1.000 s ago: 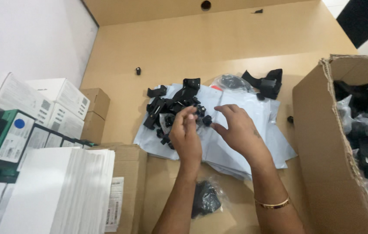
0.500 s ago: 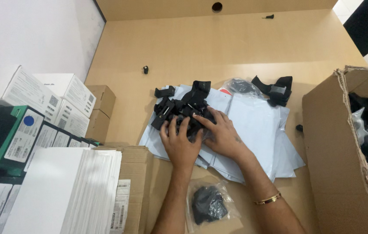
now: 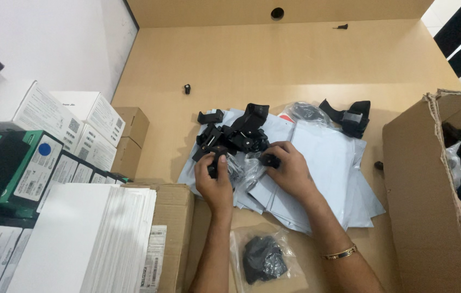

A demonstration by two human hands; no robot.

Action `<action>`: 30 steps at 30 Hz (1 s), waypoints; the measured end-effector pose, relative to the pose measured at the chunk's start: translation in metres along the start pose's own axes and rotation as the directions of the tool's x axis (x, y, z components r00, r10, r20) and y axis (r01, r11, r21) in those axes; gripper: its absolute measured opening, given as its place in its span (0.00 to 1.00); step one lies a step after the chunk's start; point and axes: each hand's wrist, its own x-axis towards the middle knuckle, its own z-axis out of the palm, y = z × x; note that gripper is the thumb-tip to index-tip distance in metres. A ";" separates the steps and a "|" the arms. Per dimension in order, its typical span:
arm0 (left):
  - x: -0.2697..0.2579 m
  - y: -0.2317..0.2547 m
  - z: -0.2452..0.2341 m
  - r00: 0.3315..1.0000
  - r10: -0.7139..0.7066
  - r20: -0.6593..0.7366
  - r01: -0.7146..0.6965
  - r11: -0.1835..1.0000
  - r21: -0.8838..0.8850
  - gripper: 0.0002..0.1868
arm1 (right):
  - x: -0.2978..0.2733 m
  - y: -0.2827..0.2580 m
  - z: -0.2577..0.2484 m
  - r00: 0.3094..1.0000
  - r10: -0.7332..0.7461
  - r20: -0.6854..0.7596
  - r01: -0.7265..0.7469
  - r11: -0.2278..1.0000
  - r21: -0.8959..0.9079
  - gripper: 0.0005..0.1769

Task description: The person picks up small black plastic components from a desk, joins them together by hand, and places the assembled units into a cardboard box.

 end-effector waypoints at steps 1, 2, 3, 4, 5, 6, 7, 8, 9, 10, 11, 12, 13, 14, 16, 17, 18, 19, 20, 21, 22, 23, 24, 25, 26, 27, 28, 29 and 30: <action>0.003 -0.004 -0.001 0.999 -0.022 -0.025 0.021 0.998 -0.063 0.14 | 0.000 0.000 -0.001 1.000 0.015 0.000 -0.015 1.000 0.014 0.22; 0.007 -0.007 -0.003 0.998 -0.046 -0.049 0.040 0.991 -0.126 0.14 | 0.000 0.000 -0.001 1.000 0.030 0.000 -0.030 0.999 0.028 0.22; 0.009 -0.008 -0.003 0.995 -0.071 -0.069 0.057 0.980 -0.189 0.14 | 0.000 0.000 -0.003 0.999 0.037 0.005 -0.037 0.999 0.039 0.22; 0.011 -0.007 -0.003 0.982 -0.183 -0.055 0.159 0.943 -0.292 0.15 | 0.001 0.000 -0.004 0.999 0.044 0.010 -0.044 0.998 0.050 0.23; 0.013 -0.004 -0.003 0.957 -0.290 -0.026 0.258 0.886 -0.386 0.15 | 0.001 -0.002 -0.006 0.998 0.054 0.016 -0.055 0.996 0.064 0.24; 0.015 0.001 -0.004 0.920 -0.392 0.013 0.351 0.809 -0.472 0.15 | 0.001 -0.003 -0.007 0.998 0.048 0.030 -0.050 0.997 0.051 0.25; 0.016 0.007 -0.006 0.920 -0.390 0.032 0.353 0.791 -0.500 0.15 | 0.002 -0.006 -0.009 0.998 0.041 0.047 -0.043 0.998 0.037 0.27; 0.017 0.014 -0.007 0.921 -0.387 0.052 0.354 0.772 -0.528 0.14 | 0.001 -0.009 -0.011 0.997 0.035 0.063 -0.036 0.999 0.023 0.28; 0.018 0.021 -0.008 0.921 -0.383 0.071 0.355 0.751 -0.556 0.14 | 0.000 -0.013 -0.013 0.999 0.031 0.040 -0.032 0.999 0.020 0.29; 0.019 0.028 -0.010 0.906 -0.408 0.110 0.393 0.717 -0.575 0.15 | -0.001 -0.018 -0.015 0.999 0.028 0.017 -0.028 0.999 0.016 0.30; 0.020 0.034 -0.012 0.890 -0.431 0.149 0.429 0.682 -0.592 0.15 | -0.002 -0.022 -0.017 1.000 0.023 -0.005 -0.022 1.000 0.012 0.30; 0.022 0.041 -0.014 0.872 -0.452 0.187 0.465 0.644 -0.607 0.16 | -0.002 -0.026 -0.020 0.999 0.022 -0.036 -0.021 0.999 0.026 0.30; 0.023 0.046 -0.017 0.852 -0.464 0.242 0.499 0.583 -0.641 0.16 | -0.002 -0.030 -0.023 0.998 0.022 -0.064 -0.019 0.999 0.039 0.29; 0.024 0.052 -0.019 0.831 -0.471 0.297 0.533 0.518 -0.670 0.17 | -0.002 -0.033 -0.025 0.996 0.021 -0.091 -0.017 0.998 0.053 0.28; 0.028 0.061 -0.020 0.793 -0.477 0.380 0.584 0.414 -0.698 0.19 | -0.003 -0.038 -0.027 0.993 0.059 -0.103 -0.040 0.982 0.184 0.25; 0.028 0.064 -0.021 0.775 -0.483 0.408 0.604 0.377 -0.702 0.19 | -0.004 -0.039 -0.027 0.991 0.079 -0.105 -0.051 0.968 0.248 0.23; 0.029 0.068 -0.021 0.757 -0.487 0.436 0.624 0.340 -0.704 0.20 | -0.005 -0.041 -0.025 0.987 0.150 -0.049 -0.122 0.921 0.371 0.20; 0.029 0.071 -0.021 0.736 -0.492 0.466 0.642 0.287 -0.711 0.20 | -0.005 -0.042 -0.023 0.977 0.214 0.014 -0.194 0.853 0.484 0.18; 0.028 0.073 -0.022 0.714 -0.494 0.495 0.658 0.234 -0.716 0.20 | -0.006 -0.044 -0.022 0.960 0.268 0.083 -0.265 0.767 0.584 0.17; 0.026 0.075 -0.022 0.691 -0.495 0.527 0.675 0.180 -0.716 0.20 | -0.007 -0.045 -0.022 0.943 0.306 0.134 -0.316 0.689 0.652 0.17; 0.024 0.076 -0.021 0.694 -0.449 0.564 0.682 0.158 -0.714 0.21 | -0.009 -0.048 -0.022 0.923 0.337 0.188 -0.365 0.603 0.710 0.18; 0.020 0.078 -0.020 0.695 -0.400 0.598 0.690 0.138 -0.711 0.22 | -0.010 -0.051 -0.020 0.901 0.360 0.243 -0.408 0.508 0.758 0.19; 0.016 0.079 -0.018 0.695 -0.349 0.629 0.698 0.118 -0.706 0.23 | -0.012 -0.055 -0.017 0.889 0.377 0.260 -0.409 0.399 0.821 0.21; 0.014 0.081 -0.016 0.693 -0.384 0.610 0.689 0.105 -0.717 0.22 | -0.014 -0.059 -0.012 0.878 0.389 0.279 -0.402 0.284 0.870 0.22; 0.009 0.083 -0.012 0.689 -0.419 0.591 0.680 0.093 -0.728 0.20 | -0.016 -0.064 -0.007 0.867 0.397 0.299 -0.388 0.165 0.907 0.24; 0.005 0.085 -0.008 0.686 -0.452 0.570 0.668 0.081 -0.740 0.18 | -0.020 -0.067 -0.003 0.858 0.417 0.300 -0.371 0.098 0.924 0.26; 0.000 0.087 -0.004 0.723 -0.430 0.540 0.647 0.151 -0.747 0.16 | -0.025 -0.072 0.002 0.847 0.436 0.303 -0.350 0.031 0.936 0.27; -0.005 0.089 -0.001 0.762 -0.402 0.508 0.619 0.219 -0.754 0.14 | -0.027 -0.075 0.005 0.839 0.451 0.304 -0.326 -0.032 0.945 0.29; -0.009 0.093 0.002 0.798 -0.371 0.476 0.585 0.285 -0.759 0.13 | -0.030 -0.077 0.006 0.818 0.470 0.331 -0.305 -0.133 0.943 0.29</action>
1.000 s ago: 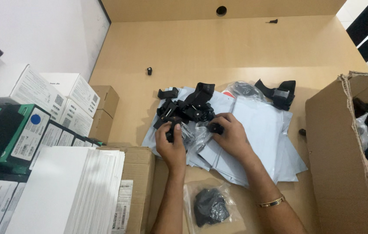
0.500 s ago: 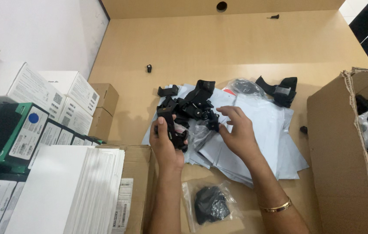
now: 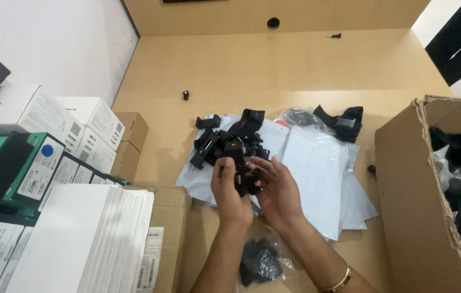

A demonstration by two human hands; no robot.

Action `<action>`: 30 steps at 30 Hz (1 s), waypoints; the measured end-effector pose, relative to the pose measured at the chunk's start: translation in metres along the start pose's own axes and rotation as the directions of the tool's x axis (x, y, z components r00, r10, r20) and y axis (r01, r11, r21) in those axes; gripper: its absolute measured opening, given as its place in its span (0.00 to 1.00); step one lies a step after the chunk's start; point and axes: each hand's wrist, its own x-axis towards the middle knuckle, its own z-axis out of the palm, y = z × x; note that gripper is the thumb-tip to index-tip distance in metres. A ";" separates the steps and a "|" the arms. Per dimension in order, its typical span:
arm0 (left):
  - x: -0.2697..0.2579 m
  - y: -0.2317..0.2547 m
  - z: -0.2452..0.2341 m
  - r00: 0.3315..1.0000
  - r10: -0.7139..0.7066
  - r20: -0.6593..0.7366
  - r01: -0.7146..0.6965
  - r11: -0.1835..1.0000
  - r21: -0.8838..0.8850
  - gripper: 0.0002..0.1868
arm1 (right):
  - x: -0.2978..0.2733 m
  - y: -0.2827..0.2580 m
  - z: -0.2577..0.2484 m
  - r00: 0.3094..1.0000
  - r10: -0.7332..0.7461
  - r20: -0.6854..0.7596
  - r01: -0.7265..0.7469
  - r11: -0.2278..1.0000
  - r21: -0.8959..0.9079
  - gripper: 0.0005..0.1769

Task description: The person picks up small black plastic components from a desk, joins them together by hand, and places the assembled units into a cardboard box.

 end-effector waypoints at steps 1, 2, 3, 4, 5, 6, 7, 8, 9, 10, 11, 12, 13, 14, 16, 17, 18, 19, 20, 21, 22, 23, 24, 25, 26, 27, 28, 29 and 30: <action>-0.005 -0.004 0.005 1.000 0.028 0.014 -0.029 0.994 0.104 0.12 | -0.003 0.000 0.000 0.999 0.029 -0.023 -0.026 0.995 0.099 0.29; -0.012 -0.007 0.011 0.998 0.056 0.030 -0.061 0.976 0.207 0.12 | -0.006 0.000 0.000 0.997 0.060 -0.041 -0.051 0.979 0.198 0.28; -0.017 -0.011 0.019 0.996 0.080 0.049 -0.092 0.949 0.302 0.12 | -0.008 -0.003 -0.001 0.997 0.040 -0.063 -0.027 0.978 0.208 0.27; -0.021 -0.013 0.028 0.978 0.156 0.137 -0.200 0.888 0.414 0.10 | -0.009 -0.005 -0.002 0.996 0.021 -0.085 -0.002 0.976 0.218 0.26; -0.023 -0.015 0.036 0.948 0.217 0.234 -0.310 0.802 0.510 0.09 | -0.009 -0.008 -0.004 0.994 0.002 -0.108 0.024 0.972 0.232 0.24; -0.025 -0.016 0.044 0.905 0.264 0.335 -0.419 0.695 0.585 0.07 | -0.009 -0.013 -0.007 0.990 -0.039 -0.137 0.071 0.969 0.236 0.24; -0.025 -0.018 0.052 0.906 0.232 0.354 -0.408 0.705 0.580 0.07 | -0.010 -0.019 -0.012 0.982 -0.077 -0.171 0.117 0.964 0.239 0.23; -0.024 -0.021 0.060 0.906 0.200 0.374 -0.396 0.715 0.577 0.06 | -0.010 -0.026 -0.016 0.972 -0.115 -0.205 0.164 0.957 0.240 0.23; -0.023 -0.025 0.068 0.904 0.169 0.392 -0.384 0.724 0.574 0.05 | -0.010 -0.033 -0.020 0.962 -0.172 -0.211 0.224 0.942 0.251 0.23; -0.023 -0.029 0.076 0.897 0.163 0.411 -0.389 0.733 0.558 0.05 | -0.009 -0.041 -0.023 0.949 -0.229 -0.218 0.282 0.923 0.261 0.23; -0.023 -0.034 0.084 0.889 0.156 0.430 -0.393 0.741 0.544 0.05 | -0.009 -0.047 -0.024 0.932 -0.283 -0.225 0.339 0.900 0.273 0.23; -0.023 -0.037 0.090 0.881 0.149 0.448 -0.397 0.750 0.530 0.05 | -0.010 -0.054 -0.024 0.922 -0.310 -0.232 0.369 0.885 0.283 0.24; -0.023 -0.041 0.094 0.893 0.125 0.432 -0.355 0.786 0.507 0.05 | -0.011 -0.062 -0.025 0.909 -0.338 -0.241 0.401 0.869 0.292 0.25; -0.022 -0.046 0.099 0.904 0.100 0.417 -0.312 0.819 0.482 0.04 | -0.011 -0.071 -0.026 0.896 -0.367 -0.250 0.432 0.851 0.300 0.25; -0.024 -0.058 0.108 0.927 0.003 0.375 -0.175 0.888 0.425 0.05 | -0.013 -0.087 -0.027 0.887 -0.342 -0.311 0.438 0.836 0.329 0.27; -0.025 -0.062 0.110 0.935 -0.066 0.347 -0.083 0.914 0.396 0.05 | -0.013 -0.093 -0.027 0.882 -0.325 -0.341 0.439 0.828 0.348 0.28; -0.025 -0.067 0.113 0.937 -0.137 0.322 0.011 0.931 0.365 0.06 | -0.012 -0.099 -0.029 0.883 -0.328 -0.336 0.445 0.812 0.378 0.29; -0.025 -0.071 0.115 0.928 -0.134 0.347 0.037 0.961 0.273 0.07 | -0.013 -0.104 -0.032 0.885 -0.326 -0.333 0.447 0.795 0.411 0.29; -0.024 -0.074 0.119 0.919 -0.130 0.371 0.067 0.982 0.179 0.08 | -0.013 -0.108 -0.037 0.887 -0.325 -0.329 0.449 0.776 0.442 0.30; -0.024 -0.077 0.123 0.911 -0.127 0.392 0.101 0.991 0.086 0.10 | -0.012 -0.112 -0.043 0.882 -0.343 -0.323 0.464 0.747 0.476 0.29; -0.023 -0.079 0.126 0.909 -0.151 0.388 0.159 0.987 0.011 0.11 | -0.009 -0.117 -0.049 0.877 -0.361 -0.317 0.479 0.716 0.508 0.28; -0.020 -0.079 0.130 0.906 -0.176 0.385 0.217 0.974 -0.064 0.13 | -0.008 -0.120 -0.053 0.871 -0.380 -0.312 0.492 0.684 0.540 0.27; -0.018 -0.080 0.135 0.902 -0.202 0.382 0.272 0.952 -0.139 0.14 | -0.009 -0.122 -0.058 0.856 -0.376 -0.355 0.516 0.673 0.530 0.28; -0.016 -0.082 0.140 0.907 -0.229 0.354 0.291 0.947 -0.133 0.14 | -0.009 -0.126 -0.061 0.841 -0.375 -0.391 0.538 0.661 0.523 0.29; -0.015 -0.084 0.145 0.910 -0.256 0.326 0.310 0.942 -0.127 0.15 | -0.010 -0.130 -0.062 0.824 -0.373 -0.426 0.560 0.650 0.514 0.30; -0.014 -0.086 0.148 0.913 -0.281 0.296 0.328 0.937 -0.122 0.16 | -0.012 -0.132 -0.063 0.819 -0.386 -0.424 0.570 0.630 0.528 0.31; -0.014 -0.089 0.151 0.908 -0.280 0.310 0.330 0.936 -0.120 0.15 | -0.014 -0.135 -0.064 0.814 -0.399 -0.422 0.579 0.610 0.541 0.32; -0.014 -0.093 0.154 0.904 -0.280 0.323 0.332 0.936 -0.119 0.15 | -0.016 -0.137 -0.064 0.809 -0.411 -0.420 0.587 0.590 0.554 0.33; -0.014 -0.097 0.157 0.899 -0.279 0.337 0.334 0.935 -0.118 0.14 | -0.018 -0.141 -0.063 0.809 -0.422 -0.409 0.587 0.601 0.542 0.34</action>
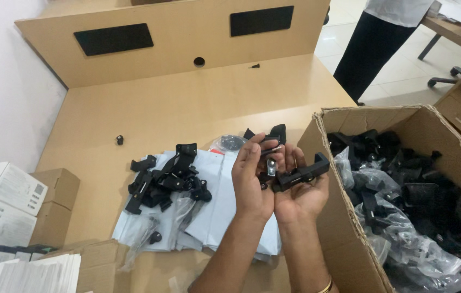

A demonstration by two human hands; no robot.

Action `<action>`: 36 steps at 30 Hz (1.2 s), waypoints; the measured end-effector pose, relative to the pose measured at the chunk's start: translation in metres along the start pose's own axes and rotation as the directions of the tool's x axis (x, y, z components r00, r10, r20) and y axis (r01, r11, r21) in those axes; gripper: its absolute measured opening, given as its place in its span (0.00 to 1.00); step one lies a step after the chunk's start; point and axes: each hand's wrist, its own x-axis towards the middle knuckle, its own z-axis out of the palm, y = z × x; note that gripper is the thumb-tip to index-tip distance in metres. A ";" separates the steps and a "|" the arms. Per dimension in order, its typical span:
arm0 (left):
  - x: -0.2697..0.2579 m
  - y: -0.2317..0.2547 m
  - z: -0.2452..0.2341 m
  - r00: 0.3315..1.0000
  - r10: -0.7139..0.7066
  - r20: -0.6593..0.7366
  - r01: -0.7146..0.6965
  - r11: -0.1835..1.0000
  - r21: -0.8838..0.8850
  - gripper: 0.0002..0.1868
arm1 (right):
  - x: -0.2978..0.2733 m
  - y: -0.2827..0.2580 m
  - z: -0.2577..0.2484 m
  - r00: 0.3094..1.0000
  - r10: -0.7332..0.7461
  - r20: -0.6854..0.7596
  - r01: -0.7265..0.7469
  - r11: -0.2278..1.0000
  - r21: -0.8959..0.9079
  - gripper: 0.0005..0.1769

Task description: The person picks up small black plastic components from a desk, joins them together by hand, and places the assembled units into a cardboard box.

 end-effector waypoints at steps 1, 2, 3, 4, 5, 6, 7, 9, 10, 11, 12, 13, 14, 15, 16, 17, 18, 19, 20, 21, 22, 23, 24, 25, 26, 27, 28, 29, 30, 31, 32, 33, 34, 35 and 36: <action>0.001 -0.002 0.001 1.000 -0.014 0.003 0.015 0.999 -0.048 0.13 | -0.001 -0.004 0.002 1.000 -0.001 0.014 0.001 1.000 -0.017 0.34; 0.002 -0.002 0.002 1.000 -0.029 0.006 0.029 0.995 -0.095 0.12 | -0.003 -0.009 0.005 1.000 -0.001 0.027 0.002 0.999 -0.035 0.34; 0.003 -0.002 0.004 0.999 -0.047 0.009 0.048 0.989 -0.141 0.12 | -0.004 -0.013 0.007 0.999 0.015 0.032 -0.015 1.000 -0.023 0.35; 0.004 -0.002 0.008 0.996 -0.078 0.033 0.083 0.983 -0.165 0.11 | -0.005 -0.017 0.009 0.999 0.032 0.038 -0.031 0.999 -0.010 0.35; 0.005 -0.003 0.014 0.992 -0.110 0.059 0.120 0.975 -0.186 0.11 | -0.006 -0.021 0.010 0.998 0.046 0.045 -0.047 0.999 0.004 0.36; 0.005 -0.003 0.021 0.986 -0.142 0.086 0.157 0.966 -0.207 0.10 | -0.007 -0.025 0.010 0.995 -0.001 0.101 0.003 1.000 -0.019 0.35; 0.005 -0.007 0.029 0.984 -0.133 0.117 0.148 0.979 -0.137 0.10 | -0.007 -0.028 0.009 0.987 -0.047 0.156 0.054 0.998 -0.038 0.35; 0.000 -0.023 0.050 0.976 -0.125 0.180 0.127 0.992 0.003 0.08 | -0.006 -0.038 0.005 0.964 -0.107 0.241 0.113 0.994 -0.009 0.34; -0.005 -0.031 0.058 0.972 -0.103 0.211 0.051 0.970 0.237 0.09 | -0.004 -0.046 0.004 0.954 -0.125 0.271 0.120 0.992 0.036 0.34; -0.010 -0.041 0.066 0.965 -0.084 0.248 -0.039 0.891 0.452 0.10 | -0.002 -0.054 0.004 0.943 -0.140 0.303 0.122 0.989 0.078 0.34; -0.013 -0.050 0.073 0.954 -0.076 0.291 -0.134 0.759 0.637 0.11 | -0.001 -0.063 0.004 0.928 -0.222 0.299 0.231 0.973 0.005 0.32; -0.012 -0.061 0.079 0.941 -0.070 0.331 -0.189 0.701 0.687 0.14 | -0.003 -0.072 0.005 0.906 -0.297 0.301 0.332 0.940 -0.071 0.31; -0.008 -0.073 0.084 0.927 -0.067 0.370 -0.245 0.639 0.729 0.16 | -0.007 -0.081 0.005 0.877 -0.369 0.309 0.427 0.892 -0.147 0.29; -0.003 -0.086 0.088 0.908 -0.065 0.414 -0.305 0.574 0.760 0.18 | -0.010 -0.088 0.007 0.822 -0.467 0.326 0.545 0.812 -0.211 0.26; 0.002 -0.099 0.090 0.916 -0.157 0.370 -0.210 0.597 0.774 0.23 | -0.015 -0.094 0.009 0.755 -0.555 0.349 0.648 0.711 -0.272 0.24; 0.009 -0.114 0.092 0.912 -0.247 0.327 -0.113 0.614 0.781 0.29 | -0.019 -0.100 0.011 0.676 -0.631 0.381 0.737 0.591 -0.327 0.22; 0.015 -0.127 0.092 0.898 -0.337 0.284 -0.015 0.621 0.784 0.34 | -0.020 -0.105 0.014 0.664 -0.679 0.314 0.736 0.518 -0.436 0.23; 0.021 -0.140 0.091 0.880 -0.392 0.267 0.058 0.647 0.760 0.37 | -0.019 -0.110 0.016 0.641 -0.726 0.250 0.713 0.443 -0.544 0.25; 0.028 -0.152 0.088 0.859 -0.446 0.252 0.132 0.667 0.733 0.39 | -0.018 -0.114 0.017 0.607 -0.772 0.190 0.670 0.368 -0.645 0.28; 0.031 -0.162 0.085 0.835 -0.496 0.238 0.206 0.683 0.700 0.42 | -0.018 -0.115 0.016 0.582 -0.780 0.232 0.667 0.294 -0.684 0.31; 0.029 -0.169 0.081 0.818 -0.517 0.250 0.219 0.684 0.696 0.43 | -0.018 -0.116 0.016 0.558 -0.783 0.276 0.661 0.218 -0.718 0.34; 0.028 -0.172 0.076 0.803 -0.534 0.265 0.225 0.682 0.695 0.43 | -0.017 -0.115 0.017 0.537 -0.781 0.319 0.654 0.147 -0.742 0.38; 0.027 -0.173 0.074 0.787 -0.551 0.279 0.230 0.681 0.695 0.44 | -0.019 -0.114 0.019 0.521 -0.776 0.356 0.635 0.073 -0.769 0.38; 0.024 -0.170 0.071 0.768 -0.579 0.272 0.272 0.680 0.681 0.42 | -0.025 -0.109 0.019 0.514 -0.763 0.391 0.608 0.003 -0.794 0.38; 0.020 -0.164 0.068 0.749 -0.607 0.266 0.313 0.678 0.665 0.41 | -0.029 -0.104 0.021 0.509 -0.748 0.426 0.580 -0.068 -0.812 0.39; 0.018 -0.155 0.065 0.734 -0.629 0.258 0.351 0.676 0.647 0.40 | -0.032 -0.098 0.024 0.500 -0.714 0.491 0.639 -0.079 -0.765 0.36; 0.016 -0.143 0.062 0.774 -0.585 0.242 0.343 0.709 0.616 0.38 | -0.037 -0.092 0.026 0.486 -0.676 0.553 0.695 -0.085 -0.714 0.33; 0.014 -0.130 0.059 0.814 -0.537 0.223 0.329 0.742 0.584 0.36 | -0.040 -0.086 0.030 0.469 -0.635 0.614 0.748 -0.084 -0.658 0.31; 0.011 -0.115 0.055 0.850 -0.486 0.202 0.312 0.774 0.551 0.34 | -0.044 -0.078 0.032 0.555 -0.592 0.584 0.732 0.015 -0.681 0.27; 0.008 -0.096 0.047 0.899 -0.396 0.190 0.211 0.769 0.604 0.31 | -0.049 -0.067 0.035 0.635 -0.537 0.556 0.707 0.112 -0.699 0.24; 0.004 -0.073 0.035 0.936 -0.300 0.182 0.112 0.747 0.655 0.27 | -0.052 -0.058 0.037 0.707 -0.472 0.527 0.670 0.206 -0.714 0.20; -0.003 -0.051 0.022 0.965 -0.197 0.175 0.018 0.710 0.704 0.24 | -0.053 -0.051 0.040 0.777 -0.332 0.534 0.619 0.254 -0.743 0.18; -0.011 -0.032 0.010 0.980 -0.119 0.159 -0.018 0.743 0.669 0.22 | -0.053 -0.044 0.042 0.827 -0.182 0.532 0.562 0.293 -0.773 0.16; -0.020 -0.013 -0.003 0.990 -0.038 0.137 -0.058 0.770 0.635 0.20 | -0.053 -0.035 0.044 0.854 -0.024 0.519 0.499 0.323 -0.804 0.14; -0.028 0.006 -0.018 0.992 0.087 0.094 -0.128 0.655 0.745 0.18 | -0.052 -0.021 0.044 0.854 0.090 0.512 0.471 0.281 -0.836 0.15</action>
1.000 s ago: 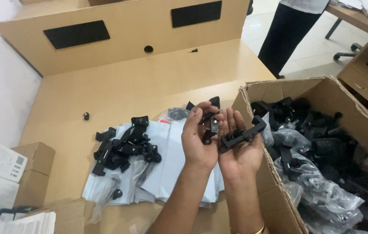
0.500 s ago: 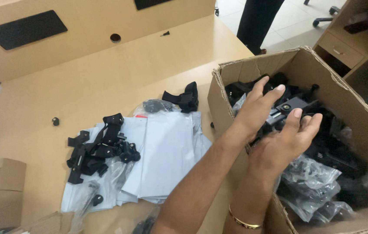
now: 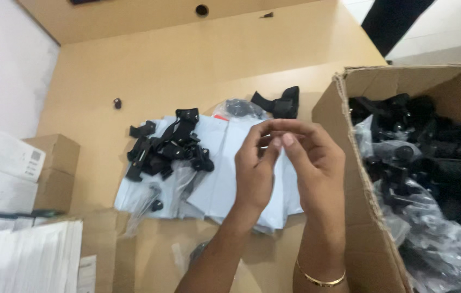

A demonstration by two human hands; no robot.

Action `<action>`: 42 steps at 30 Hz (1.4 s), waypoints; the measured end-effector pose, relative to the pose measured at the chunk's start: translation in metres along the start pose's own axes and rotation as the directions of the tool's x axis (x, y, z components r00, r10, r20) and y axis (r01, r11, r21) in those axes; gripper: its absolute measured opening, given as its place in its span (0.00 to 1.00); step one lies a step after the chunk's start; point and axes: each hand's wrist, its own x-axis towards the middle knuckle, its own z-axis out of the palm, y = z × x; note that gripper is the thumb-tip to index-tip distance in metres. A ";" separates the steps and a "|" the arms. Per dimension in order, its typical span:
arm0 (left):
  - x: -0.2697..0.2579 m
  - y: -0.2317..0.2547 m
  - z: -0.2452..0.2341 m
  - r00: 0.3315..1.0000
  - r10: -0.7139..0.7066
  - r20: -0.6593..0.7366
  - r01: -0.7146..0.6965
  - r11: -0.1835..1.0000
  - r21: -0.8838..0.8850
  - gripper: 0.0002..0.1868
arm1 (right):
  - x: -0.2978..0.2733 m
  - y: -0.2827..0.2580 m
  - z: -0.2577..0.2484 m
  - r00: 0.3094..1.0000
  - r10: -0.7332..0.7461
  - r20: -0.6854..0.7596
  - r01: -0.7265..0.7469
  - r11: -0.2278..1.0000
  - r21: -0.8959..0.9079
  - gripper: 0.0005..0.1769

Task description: The person picks up small black plastic components from a desk, joins them together by hand, and places the assembled units into a cardboard box.

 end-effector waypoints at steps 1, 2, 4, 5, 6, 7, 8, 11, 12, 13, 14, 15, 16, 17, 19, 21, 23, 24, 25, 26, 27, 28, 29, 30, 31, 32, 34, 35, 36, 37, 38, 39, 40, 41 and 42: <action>-0.011 0.001 -0.023 0.992 0.059 -0.112 -0.040 0.986 0.165 0.16 | 0.002 0.005 0.014 0.993 0.046 0.105 -0.041 0.998 -0.048 0.15; -0.022 0.000 -0.043 0.962 0.169 -0.213 -0.088 0.934 0.347 0.17 | 0.002 0.011 0.028 0.974 0.095 0.207 -0.075 0.992 -0.100 0.16; -0.039 -0.008 -0.084 0.870 0.407 -0.278 -0.132 0.736 0.664 0.21 | -0.002 0.025 0.055 0.945 0.110 0.309 0.009 0.932 -0.362 0.18; -0.049 -0.013 -0.102 0.824 0.501 -0.265 -0.119 0.610 0.783 0.23 | -0.007 0.032 0.064 0.922 0.137 0.363 0.060 0.873 -0.483 0.19; -0.059 -0.019 -0.119 0.779 0.584 -0.230 -0.090 0.466 0.880 0.26 | -0.012 0.042 0.074 0.912 0.071 0.404 0.164 0.840 -0.517 0.20; -0.068 -0.023 -0.136 0.775 0.591 -0.224 -0.044 0.404 0.914 0.27 | -0.015 0.054 0.085 0.896 -0.003 0.444 0.271 0.796 -0.541 0.22; -0.077 -0.026 -0.152 0.773 0.596 -0.218 0.003 0.340 0.941 0.29 | -0.019 0.067 0.095 0.870 -0.075 0.487 0.375 0.742 -0.556 0.24; -0.087 -0.036 -0.180 0.793 0.573 -0.207 0.077 0.243 0.967 0.34 | -0.025 0.101 0.119 0.851 -0.130 0.508 0.446 0.688 -0.572 0.39; -0.090 -0.038 -0.187 0.807 0.554 -0.207 0.095 0.225 0.970 0.35 | -0.027 0.111 0.124 0.840 -0.094 0.534 0.455 0.660 -0.598 0.42; -0.088 -0.042 -0.191 0.811 0.539 -0.227 0.113 0.237 0.965 0.36 | -0.027 0.120 0.130 0.830 -0.068 0.553 0.467 0.627 -0.624 0.45; -0.084 -0.048 -0.190 0.814 0.525 -0.247 0.131 0.250 0.959 0.36 | -0.028 0.128 0.136 0.820 -0.041 0.570 0.480 0.593 -0.647 0.48; -0.080 -0.052 -0.191 0.818 0.511 -0.263 0.141 0.265 0.954 0.37 | -0.030 0.135 0.139 0.816 -0.049 0.575 0.503 0.550 -0.667 0.44; -0.079 -0.055 -0.193 0.840 0.474 -0.265 0.181 0.216 0.960 0.34 | -0.034 0.141 0.142 0.812 -0.057 0.581 0.525 0.506 -0.684 0.40; -0.077 -0.058 -0.195 0.859 0.437 -0.267 0.214 0.167 0.962 0.32 | -0.036 0.145 0.142 0.809 -0.067 0.584 0.545 0.458 -0.702 0.37; -0.073 -0.062 -0.200 0.877 0.411 -0.250 0.230 0.097 0.968 0.28 | -0.039 0.150 0.141 0.809 -0.067 0.583 0.550 0.434 -0.713 0.32; -0.075 -0.065 -0.204 0.880 0.428 -0.205 0.201 0.056 0.978 0.22 | -0.038 0.153 0.140 0.813 -0.070 0.577 0.548 0.426 -0.720 0.30; -0.072 -0.066 -0.204 0.878 0.435 -0.199 0.190 0.063 0.980 0.17 | -0.035 0.156 0.139 0.820 -0.080 0.567 0.541 0.432 -0.721 0.30; -0.071 -0.066 -0.203 0.877 0.440 -0.193 0.183 0.066 0.981 0.15 | -0.035 0.157 0.137 0.825 -0.121 0.552 0.537 0.474 -0.698 0.28; -0.070 -0.064 -0.202 0.875 0.445 -0.192 0.152 0.124 0.981 0.15 | -0.034 0.158 0.136 0.831 -0.163 0.531 0.530 0.517 -0.672 0.26; -0.071 -0.062 -0.201 0.873 0.449 -0.191 0.120 0.182 0.976 0.15 | -0.033 0.160 0.134 0.837 -0.204 0.507 0.525 0.558 -0.643 0.24; -0.071 -0.061 -0.200 0.871 0.453 -0.190 0.086 0.241 0.967 0.15 | -0.031 0.161 0.131 0.851 -0.218 0.479 0.506 0.589 -0.631 0.23; -0.072 -0.059 -0.199 0.856 0.484 -0.183 0.040 0.290 0.956 0.14 | -0.027 0.163 0.128 0.863 -0.230 0.449 0.486 0.619 -0.616 0.21; -0.073 -0.059 -0.197 0.838 0.516 -0.178 -0.009 0.338 0.941 0.13 | -0.022 0.164 0.124 0.874 -0.245 0.420 0.470 0.647 -0.600 0.20; -0.074 -0.058 -0.195 0.819 0.547 -0.175 -0.059 0.382 0.922 0.12 | -0.017 0.165 0.118 0.906 -0.193 0.377 0.391 0.721 -0.572 0.19; -0.075 -0.059 -0.194 0.814 0.552 -0.182 -0.073 0.408 0.910 0.12 | -0.013 0.166 0.111 0.930 -0.134 0.341 0.309 0.786 -0.535 0.18; -0.075 -0.059 -0.194 0.809 0.556 -0.191 -0.087 0.434 0.897 0.13 | -0.009 0.169 0.104 0.948 -0.072 0.309 0.224 0.841 -0.492 0.17; -0.075 -0.060 -0.194 0.800 0.559 -0.218 -0.110 0.494 0.863 0.13 | 0.002 0.178 0.091 0.937 0.274 0.219 -0.244 0.957 -0.154 0.12; -0.076 -0.061 -0.194 0.798 0.554 -0.237 -0.118 0.530 0.840 0.13 | 0.006 0.185 0.083 0.867 0.443 0.226 -0.462 0.886 0.037 0.11; -0.076 -0.061 -0.192 0.797 0.547 -0.256 -0.125 0.565 0.816 0.12 | 0.012 0.191 0.074 0.846 0.487 0.215 -0.519 0.845 0.126 0.12; -0.076 -0.061 -0.191 0.797 0.552 -0.247 -0.120 0.545 0.830 0.12 | 0.018 0.197 0.066 0.822 0.529 0.211 -0.567 0.794 0.217 0.12; -0.076 -0.060 -0.190 0.797 0.556 -0.238 -0.115 0.525 0.843 0.12 | 0.023 0.201 0.060 0.794 0.569 0.212 -0.607 0.734 0.306 0.14; -0.077 -0.060 -0.188 0.799 0.558 -0.226 -0.110 0.504 0.857 0.12 | 0.028 0.204 0.055 0.758 0.600 0.256 -0.650 0.661 0.374 0.14; -0.077 -0.059 -0.187 0.801 0.556 -0.222 -0.110 0.502 0.858 0.12 | 0.034 0.205 0.052 0.719 0.626 0.303 -0.688 0.580 0.436 0.14; -0.077 -0.058 -0.187 0.803 0.554 -0.218 -0.111 0.500 0.859 0.12 | 0.038 0.203 0.050 0.680 0.644 0.350 -0.719 0.492 0.492 0.15; -0.077 -0.058 -0.186 0.806 0.552 -0.213 -0.113 0.497 0.860 0.12 | 0.038 0.199 0.049 0.651 0.646 0.400 -0.737 0.411 0.536 0.17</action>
